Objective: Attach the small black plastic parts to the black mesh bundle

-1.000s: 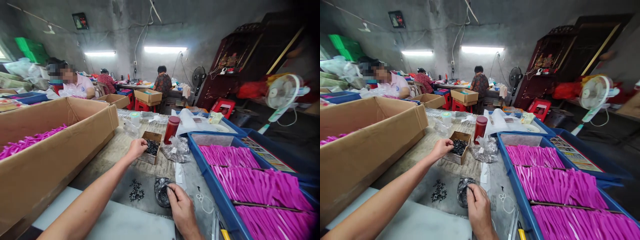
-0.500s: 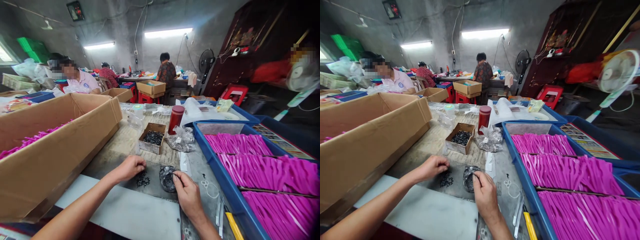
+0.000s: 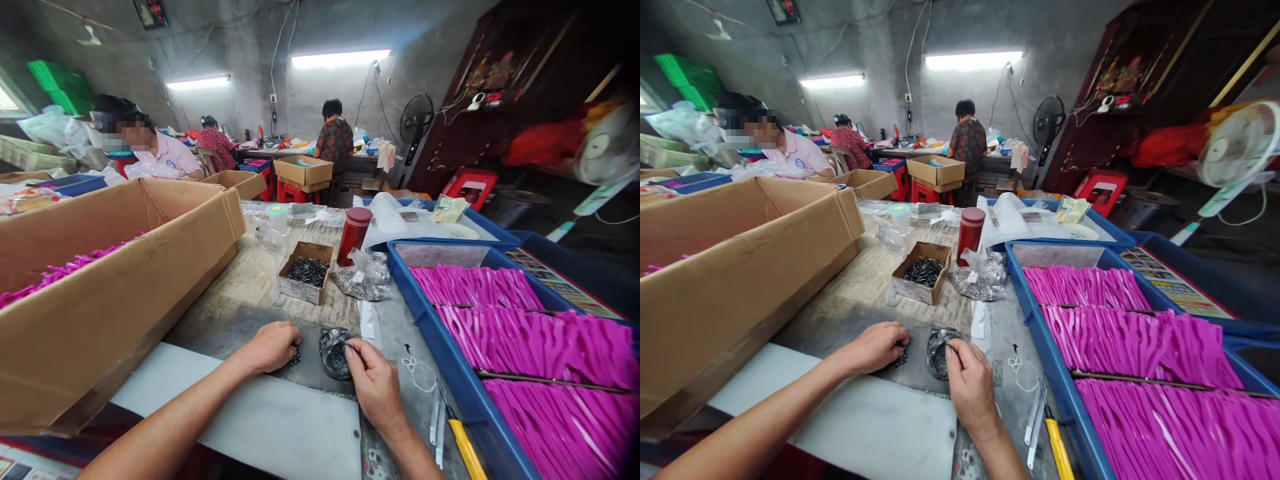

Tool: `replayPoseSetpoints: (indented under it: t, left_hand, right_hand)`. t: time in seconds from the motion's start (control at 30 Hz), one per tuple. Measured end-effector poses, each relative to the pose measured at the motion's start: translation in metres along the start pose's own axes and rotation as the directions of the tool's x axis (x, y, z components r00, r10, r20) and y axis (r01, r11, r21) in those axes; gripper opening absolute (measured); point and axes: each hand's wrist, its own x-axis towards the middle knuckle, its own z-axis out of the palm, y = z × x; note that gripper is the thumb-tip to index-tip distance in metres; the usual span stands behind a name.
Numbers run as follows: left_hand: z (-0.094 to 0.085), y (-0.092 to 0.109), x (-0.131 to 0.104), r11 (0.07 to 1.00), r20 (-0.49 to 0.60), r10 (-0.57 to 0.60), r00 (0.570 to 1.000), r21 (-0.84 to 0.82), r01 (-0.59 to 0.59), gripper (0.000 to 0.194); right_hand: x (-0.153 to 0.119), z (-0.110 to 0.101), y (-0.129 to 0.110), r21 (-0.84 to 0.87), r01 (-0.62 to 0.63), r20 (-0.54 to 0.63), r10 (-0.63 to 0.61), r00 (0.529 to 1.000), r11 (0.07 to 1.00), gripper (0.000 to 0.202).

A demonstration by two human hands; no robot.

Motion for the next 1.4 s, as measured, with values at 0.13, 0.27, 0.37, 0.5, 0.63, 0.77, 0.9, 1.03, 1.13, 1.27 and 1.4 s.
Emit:
replayPoseSetpoints:
  t: [0.13, 0.27, 0.37, 0.5, 0.63, 0.77, 0.9, 1.03, 1.13, 1.27, 1.4]
  left_hand:
    - [0.002, 0.002, 0.0, 0.999, 0.013, -0.011, 1.0, -0.04, 0.011, 0.021]
    - [0.001, 0.003, -0.006, 0.993, -0.065, 0.007, 0.998, -0.119, -0.015, 0.019]
    - [-0.001, 0.004, -0.01, 0.976, -0.137, 0.003, 0.991, -0.215, -0.032, 0.018]
    - [-0.001, 0.007, -0.011, 0.926, -0.214, -0.082, 0.973, -0.378, -0.005, 0.017]
    - [0.007, 0.014, -0.007, 0.849, -0.278, -0.131, 0.952, -0.528, -0.038, 0.016]
    - [0.016, 0.018, -0.004, 0.804, -0.319, -0.129, 0.939, -0.588, -0.089, 0.016]
    - [0.021, 0.017, -0.003, 0.79, -0.334, -0.12, 0.935, -0.602, -0.114, 0.017]
    - [0.02, 0.016, -0.004, 0.781, -0.353, -0.099, 0.93, -0.607, -0.147, 0.017]
    - [0.019, 0.017, -0.005, 0.768, -0.353, -0.085, 0.932, -0.619, -0.164, 0.018]
    - [0.021, 0.017, -0.005, 0.722, -0.331, -0.083, 0.94, -0.67, -0.172, 0.018]
    - [0.027, 0.016, -0.002, 0.546, -0.237, -0.123, 0.964, -0.827, -0.134, 0.017]
  right_hand:
    - [0.0, 0.0, 0.0, 0.001, -0.004, 0.011, 0.004, 1.0, 1.0, 0.021]
    - [0.0, 0.0, 0.001, 0.013, -0.021, 0.035, 0.02, 0.999, 1.0, 0.021]
    - [0.001, -0.002, 0.001, 0.01, -0.032, 0.043, 0.031, 0.999, 0.999, 0.02]
    - [0.003, -0.004, 0.0, -0.048, 0.03, 0.082, -0.026, 0.996, 0.998, 0.017]
    - [0.005, -0.003, -0.002, -0.205, 0.124, 0.215, -0.079, 0.973, 0.971, 0.016]
    - [0.006, 0.003, -0.005, -0.393, 0.159, 0.339, -0.018, 0.941, 0.906, 0.015]
    - [0.008, 0.008, -0.009, -0.543, 0.216, 0.414, 0.035, 0.909, 0.812, 0.015]
    - [0.008, 0.01, -0.012, -0.603, 0.276, 0.459, 0.042, 0.888, 0.749, 0.017]
    - [0.008, 0.01, -0.011, -0.609, 0.287, 0.464, 0.038, 0.885, 0.739, 0.019]
    - [0.006, 0.007, -0.009, -0.583, 0.25, 0.437, 0.039, 0.899, 0.773, 0.017]
    - [0.005, 0.003, -0.005, -0.497, 0.205, 0.4, 0.012, 0.917, 0.843, 0.015]
